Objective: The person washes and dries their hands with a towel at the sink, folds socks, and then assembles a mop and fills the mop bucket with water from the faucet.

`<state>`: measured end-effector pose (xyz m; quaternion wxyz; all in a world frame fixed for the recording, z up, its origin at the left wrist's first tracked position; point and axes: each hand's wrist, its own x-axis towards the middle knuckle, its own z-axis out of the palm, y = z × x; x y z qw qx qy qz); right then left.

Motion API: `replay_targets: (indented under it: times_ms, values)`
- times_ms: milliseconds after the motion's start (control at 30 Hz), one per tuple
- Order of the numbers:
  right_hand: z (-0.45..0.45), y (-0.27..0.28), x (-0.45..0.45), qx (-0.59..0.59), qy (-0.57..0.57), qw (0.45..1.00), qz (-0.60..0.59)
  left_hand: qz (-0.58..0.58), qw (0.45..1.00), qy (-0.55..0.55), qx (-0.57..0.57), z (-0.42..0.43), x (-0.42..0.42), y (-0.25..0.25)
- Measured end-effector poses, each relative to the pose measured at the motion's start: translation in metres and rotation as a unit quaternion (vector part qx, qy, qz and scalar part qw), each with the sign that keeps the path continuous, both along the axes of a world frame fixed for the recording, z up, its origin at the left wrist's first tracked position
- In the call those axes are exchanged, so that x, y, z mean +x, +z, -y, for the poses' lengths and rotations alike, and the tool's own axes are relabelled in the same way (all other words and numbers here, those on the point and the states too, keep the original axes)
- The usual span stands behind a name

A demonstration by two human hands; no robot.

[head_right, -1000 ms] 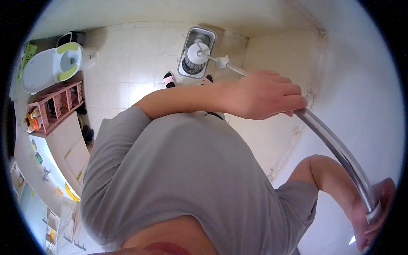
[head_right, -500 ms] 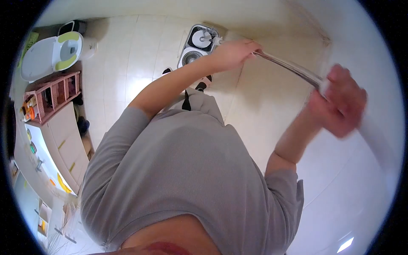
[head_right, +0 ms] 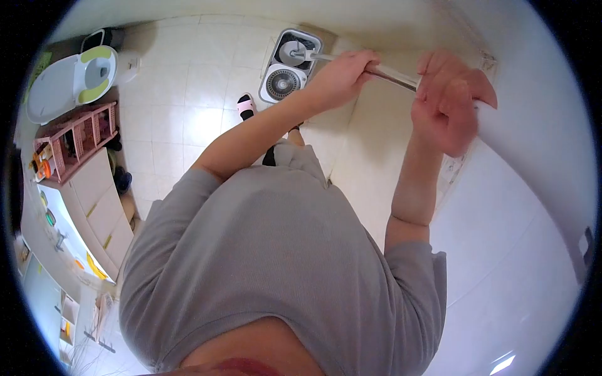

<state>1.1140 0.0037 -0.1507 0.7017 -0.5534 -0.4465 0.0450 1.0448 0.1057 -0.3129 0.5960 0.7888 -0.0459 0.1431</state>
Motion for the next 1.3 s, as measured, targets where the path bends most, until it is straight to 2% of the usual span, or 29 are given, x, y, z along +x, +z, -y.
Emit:
replay_targets:
  times_ms: [100, 167, 233, 367, 567, 600, 667, 767, 833, 900, 933, 967, 1033, 1100, 1133, 1167, 1233, 1300]
  values:
    - [0.000, 0.000, 0.002, 0.010, -0.001, 1.000, -0.022, 0.006, 1.000, -0.014, 0.002, -0.001, 0.009, -0.003]
    - [0.005, 0.003, -0.002, 0.040, -0.058, 0.997, -0.027, 0.003, 0.999, -0.037, 0.008, -0.007, 0.010, 0.008]
    - [0.004, 0.009, 0.000, 0.042, -0.030, 0.998, -0.037, 0.000, 0.998, -0.059, 0.020, -0.007, 0.006, 0.020]
    - [0.001, -0.009, 0.009, 0.005, 0.012, 0.999, -0.032, -0.035, 0.999, -0.040, -0.007, -0.005, 0.012, -0.001]
    - [0.003, 0.011, 0.007, 0.040, -0.011, 0.998, -0.038, -0.071, 0.991, -0.077, 0.081, -0.015, 0.013, 0.021]
    - [0.002, 0.009, 0.005, 0.039, -0.012, 0.998, -0.040, -0.068, 0.993, -0.070, 0.066, -0.011, 0.012, 0.021]
    - [0.002, 0.002, 0.004, 0.008, -0.130, 0.992, -0.006, -0.065, 0.994, -0.068, 0.049, -0.005, 0.012, 0.015]
    - [0.003, -0.032, 0.015, 0.006, -0.074, 0.996, -0.040, -0.107, 0.991, -0.083, 0.017, -0.008, 0.027, -0.011]
    - [0.005, -0.050, 0.012, 0.023, -0.068, 0.996, -0.044, -0.113, 0.989, -0.083, 0.049, -0.011, 0.025, -0.023]
    - [0.003, -0.055, 0.008, 0.042, -0.064, 0.996, -0.049, -0.132, 0.986, -0.093, 0.035, -0.010, 0.025, -0.034]
    - [-0.004, -0.050, 0.000, 0.005, -0.083, 0.995, -0.056, -0.152, 0.983, -0.104, 0.021, -0.010, 0.023, -0.036]
    - [-0.008, -0.043, -0.006, -0.033, -0.100, 0.992, -0.062, -0.152, 0.983, -0.104, 0.020, -0.015, 0.017, -0.015]
    - [-0.011, -0.030, -0.013, -0.031, -0.057, 0.997, -0.047, 0.066, 0.997, -0.035, -0.036, -0.022, 0.006, 0.026]
    - [-0.014, -0.039, -0.019, -0.032, -0.017, 0.999, -0.040, 0.052, 0.997, -0.056, -0.017, -0.015, -0.006, 0.047]
    - [-0.020, -0.054, -0.024, -0.011, -0.059, 0.997, -0.049, 0.041, 0.996, -0.078, -0.002, -0.013, -0.009, 0.052]
    - [-0.024, -0.068, -0.026, 0.012, -0.099, 0.994, -0.053, 0.040, 0.996, -0.078, -0.002, -0.012, -0.006, 0.038]
    - [-0.031, -0.098, -0.022, 0.015, -0.083, 0.996, -0.040, 0.109, 0.991, -0.067, -0.023, -0.011, 0.005, -0.015]
    - [-0.029, -0.138, -0.030, 0.022, -0.122, 0.992, -0.025, 0.122, 0.991, -0.054, -0.030, -0.009, 0.000, -0.046]
